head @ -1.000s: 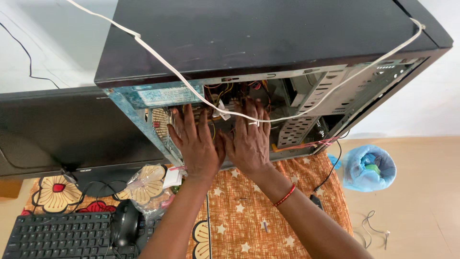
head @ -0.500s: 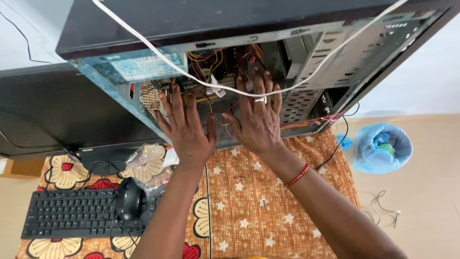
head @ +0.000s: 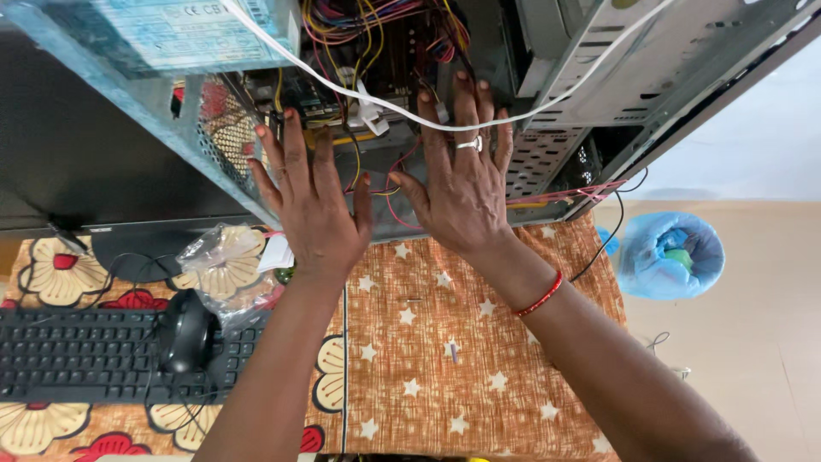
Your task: The person plugs a white cable into a wall socket, then uses a yellow plastic tool to probe and adjust internal wires and components inside an open desktop computer case. The person also manipulates internal cables with their hands.
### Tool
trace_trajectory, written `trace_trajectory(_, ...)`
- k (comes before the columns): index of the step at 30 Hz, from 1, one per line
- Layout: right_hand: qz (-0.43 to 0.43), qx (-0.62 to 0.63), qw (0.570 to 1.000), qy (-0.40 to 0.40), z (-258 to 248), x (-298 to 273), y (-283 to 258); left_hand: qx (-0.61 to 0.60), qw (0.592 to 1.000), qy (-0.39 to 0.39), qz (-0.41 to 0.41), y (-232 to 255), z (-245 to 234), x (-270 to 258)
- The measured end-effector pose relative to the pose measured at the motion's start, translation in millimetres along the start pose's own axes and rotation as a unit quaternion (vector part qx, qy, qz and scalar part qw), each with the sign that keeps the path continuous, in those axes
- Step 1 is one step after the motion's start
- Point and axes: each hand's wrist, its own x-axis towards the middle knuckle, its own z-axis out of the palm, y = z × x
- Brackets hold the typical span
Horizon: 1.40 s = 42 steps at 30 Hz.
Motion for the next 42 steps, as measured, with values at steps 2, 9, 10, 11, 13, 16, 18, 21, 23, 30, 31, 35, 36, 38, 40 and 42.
trace_trajectory(2,-0.013,-0.006,1.0,0.007,4.2,3.1,6.3,-0.004,1.0,0.006,0.001,-3.5,7.5,3.9)
trace_trajectory(9,-0.063,-0.024,0.998,0.021,29.1,5.8,13.5,-0.008,1.0,0.008,0.011,-23.6,31.8,-4.1)
trace_trajectory(10,-0.064,-0.026,0.997,0.02,32.9,8.8,12.6,-0.008,1.0,0.015,0.017,-24.6,33.7,-3.6)
trace_trajectory(11,-0.065,-0.029,0.997,0.022,36.0,11.7,12.4,-0.01,1.0,0.013,0.014,-25.5,35.8,-2.1)
trace_trajectory(13,-0.071,-0.037,0.996,0.028,40.9,16.8,12.1,-0.013,1.0,0.01,0.011,-27.2,38.9,2.0)
trace_trajectory(16,-0.083,-0.053,0.994,0.04,48.6,24.2,14.0,-0.013,1.0,0.027,0.01,-31.0,44.5,9.1)
trace_trajectory(18,-0.087,-0.069,0.993,0.042,57.4,23.2,17.7,-0.018,0.999,0.032,0.012,-38.0,50.5,9.4)
trace_trajectory(21,-0.106,-0.075,0.99,0.062,72.0,25.8,24.3,-0.035,0.998,0.049,0.018,-48.1,59.8,7.4)
trace_trajectory(23,-0.109,-0.077,0.989,0.063,80.1,29.1,22.9,-0.035,0.997,0.06,0.02,-52.3,62.9,10.5)
trace_trajectory(30,-0.104,-0.086,0.988,0.075,95.6,42.8,19.8,-0.018,0.997,0.074,0.01,-49.9,69.4,26.3)
trace_trajectory(31,-0.106,-0.092,0.987,0.077,97.3,43.4,20.2,-0.017,0.997,0.075,0.01,-50.8,71.1,27.4)
trace_trajectory(35,-0.101,-0.099,0.987,0.075,109.2,40.2,23.6,-0.013,0.997,0.074,0.018,-58.9,83.0,24.6)
trace_trajectory(36,-0.099,-0.095,0.988,0.075,111.5,40.0,24.6,-0.011,0.997,0.078,0.02,-60.8,86.2,24.8)
trace_trajectory(38,-0.107,-0.088,0.987,0.083,114.0,40.9,25.4,-0.01,0.996,0.083,0.022,-63.4,90.3,27.1)
trace_trajectory(40,-0.112,-0.087,0.987,0.082,114.1,42.1,25.3,-0.01,0.996,0.087,0.019,-63.8,92.1,30.0)
trace_trajectory(42,-0.112,-0.092,0.986,0.077,112.8,46.6,24.2,-0.004,0.996,0.089,0.025,-63.7,91.1,35.9)
